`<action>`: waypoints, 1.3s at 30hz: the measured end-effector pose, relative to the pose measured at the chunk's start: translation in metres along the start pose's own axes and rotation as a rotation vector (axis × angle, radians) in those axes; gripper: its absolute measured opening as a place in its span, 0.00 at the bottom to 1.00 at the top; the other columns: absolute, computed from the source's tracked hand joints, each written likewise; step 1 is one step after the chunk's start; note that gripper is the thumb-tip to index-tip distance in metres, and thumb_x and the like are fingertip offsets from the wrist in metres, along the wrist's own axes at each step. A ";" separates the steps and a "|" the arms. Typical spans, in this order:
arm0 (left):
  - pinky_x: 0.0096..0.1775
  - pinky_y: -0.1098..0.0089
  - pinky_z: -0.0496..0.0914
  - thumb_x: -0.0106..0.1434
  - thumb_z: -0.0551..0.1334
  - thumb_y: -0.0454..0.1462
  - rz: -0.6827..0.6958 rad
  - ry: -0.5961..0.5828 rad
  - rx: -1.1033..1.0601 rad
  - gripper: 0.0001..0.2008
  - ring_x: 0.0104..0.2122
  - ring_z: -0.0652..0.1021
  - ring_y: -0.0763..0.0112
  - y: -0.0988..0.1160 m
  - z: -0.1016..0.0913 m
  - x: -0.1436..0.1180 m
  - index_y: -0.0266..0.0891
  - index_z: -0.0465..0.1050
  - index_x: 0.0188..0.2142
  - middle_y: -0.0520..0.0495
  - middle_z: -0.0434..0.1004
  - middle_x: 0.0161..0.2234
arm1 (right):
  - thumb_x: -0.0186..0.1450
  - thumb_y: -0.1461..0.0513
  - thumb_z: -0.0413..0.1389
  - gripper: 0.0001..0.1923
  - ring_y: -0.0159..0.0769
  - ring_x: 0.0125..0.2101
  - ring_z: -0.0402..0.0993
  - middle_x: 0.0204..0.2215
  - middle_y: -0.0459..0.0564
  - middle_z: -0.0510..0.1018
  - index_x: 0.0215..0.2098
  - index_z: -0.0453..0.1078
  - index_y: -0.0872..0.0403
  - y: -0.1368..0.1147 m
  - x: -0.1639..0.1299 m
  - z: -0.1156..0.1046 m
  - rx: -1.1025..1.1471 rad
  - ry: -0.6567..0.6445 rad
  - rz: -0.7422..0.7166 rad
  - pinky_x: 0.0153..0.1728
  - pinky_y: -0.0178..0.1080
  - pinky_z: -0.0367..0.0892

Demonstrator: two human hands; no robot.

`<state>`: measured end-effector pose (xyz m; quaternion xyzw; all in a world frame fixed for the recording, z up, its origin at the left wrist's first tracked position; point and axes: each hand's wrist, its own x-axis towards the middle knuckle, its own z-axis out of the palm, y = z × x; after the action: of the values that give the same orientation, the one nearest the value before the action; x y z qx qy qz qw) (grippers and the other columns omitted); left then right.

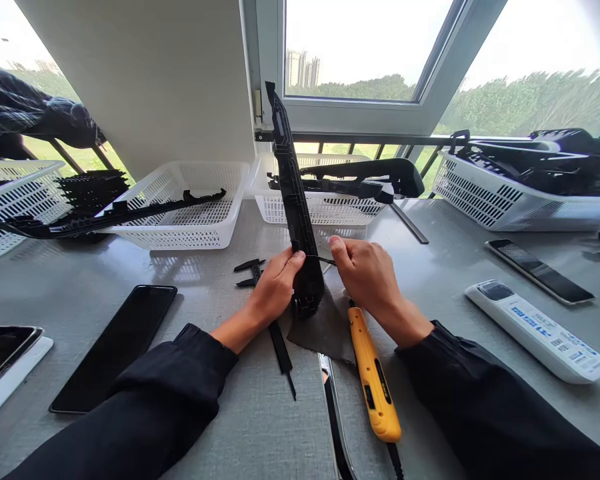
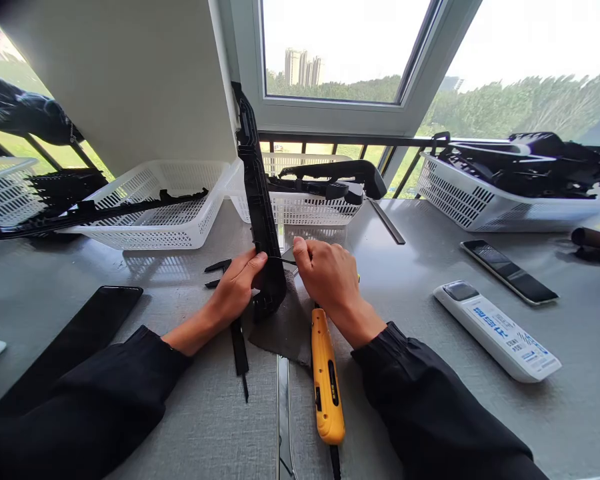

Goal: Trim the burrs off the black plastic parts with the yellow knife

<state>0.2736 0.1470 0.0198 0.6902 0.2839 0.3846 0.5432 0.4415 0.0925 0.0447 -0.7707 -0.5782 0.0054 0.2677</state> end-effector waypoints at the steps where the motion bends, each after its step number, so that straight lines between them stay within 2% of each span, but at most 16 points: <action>1: 0.40 0.68 0.66 0.72 0.54 0.44 0.007 -0.013 0.013 0.14 0.33 0.71 0.67 0.000 0.000 0.000 0.40 0.69 0.35 0.52 0.71 0.30 | 0.76 0.49 0.40 0.30 0.32 0.23 0.54 0.20 0.48 0.69 0.22 0.65 0.53 0.001 0.001 0.000 0.000 0.011 0.009 0.30 0.39 0.40; 5: 0.40 0.67 0.65 0.72 0.53 0.43 0.033 -0.054 0.117 0.14 0.34 0.70 0.67 0.003 0.001 0.000 0.40 0.68 0.33 0.51 0.72 0.31 | 0.76 0.49 0.41 0.30 0.32 0.23 0.54 0.20 0.48 0.69 0.21 0.63 0.53 0.005 0.002 0.000 0.023 0.052 0.008 0.30 0.39 0.41; 11: 0.33 0.68 0.61 0.70 0.51 0.44 0.041 -0.137 0.241 0.15 0.29 0.67 0.69 0.006 -0.001 -0.002 0.41 0.64 0.29 0.53 0.68 0.27 | 0.76 0.48 0.41 0.31 0.33 0.21 0.58 0.19 0.49 0.71 0.18 0.60 0.52 0.010 0.005 0.000 0.085 0.093 0.023 0.28 0.38 0.44; 18: 0.27 0.69 0.50 0.63 0.53 0.41 0.126 -0.311 0.386 0.15 0.21 0.56 0.76 0.012 0.002 -0.009 0.43 0.50 0.22 0.57 0.49 0.20 | 0.76 0.48 0.42 0.31 0.33 0.22 0.60 0.20 0.50 0.74 0.18 0.60 0.52 0.018 0.011 -0.008 0.086 0.143 0.077 0.29 0.38 0.45; 30: 0.26 0.68 0.49 0.63 0.50 0.43 0.176 -0.263 0.389 0.16 0.20 0.55 0.77 0.009 -0.001 -0.007 0.44 0.48 0.21 0.57 0.47 0.19 | 0.75 0.47 0.42 0.31 0.33 0.22 0.62 0.19 0.50 0.74 0.18 0.61 0.51 0.022 0.012 -0.003 0.156 0.171 0.067 0.29 0.37 0.48; 35: 0.26 0.67 0.49 0.64 0.50 0.42 0.195 -0.227 0.434 0.16 0.20 0.55 0.75 0.010 -0.001 -0.006 0.44 0.48 0.21 0.57 0.48 0.19 | 0.75 0.48 0.41 0.29 0.33 0.21 0.57 0.18 0.49 0.70 0.18 0.56 0.51 0.020 0.011 -0.002 0.139 0.167 0.038 0.28 0.38 0.45; 39: 0.27 0.67 0.50 0.65 0.50 0.42 0.176 -0.177 0.438 0.16 0.21 0.58 0.73 0.009 -0.001 -0.006 0.44 0.50 0.22 0.56 0.53 0.19 | 0.75 0.48 0.40 0.29 0.32 0.21 0.54 0.18 0.47 0.67 0.19 0.54 0.51 0.014 0.008 -0.002 0.125 0.141 0.012 0.28 0.38 0.44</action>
<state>0.2694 0.1406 0.0277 0.8446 0.2506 0.2977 0.3678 0.4575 0.0957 0.0431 -0.7545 -0.5517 -0.0114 0.3553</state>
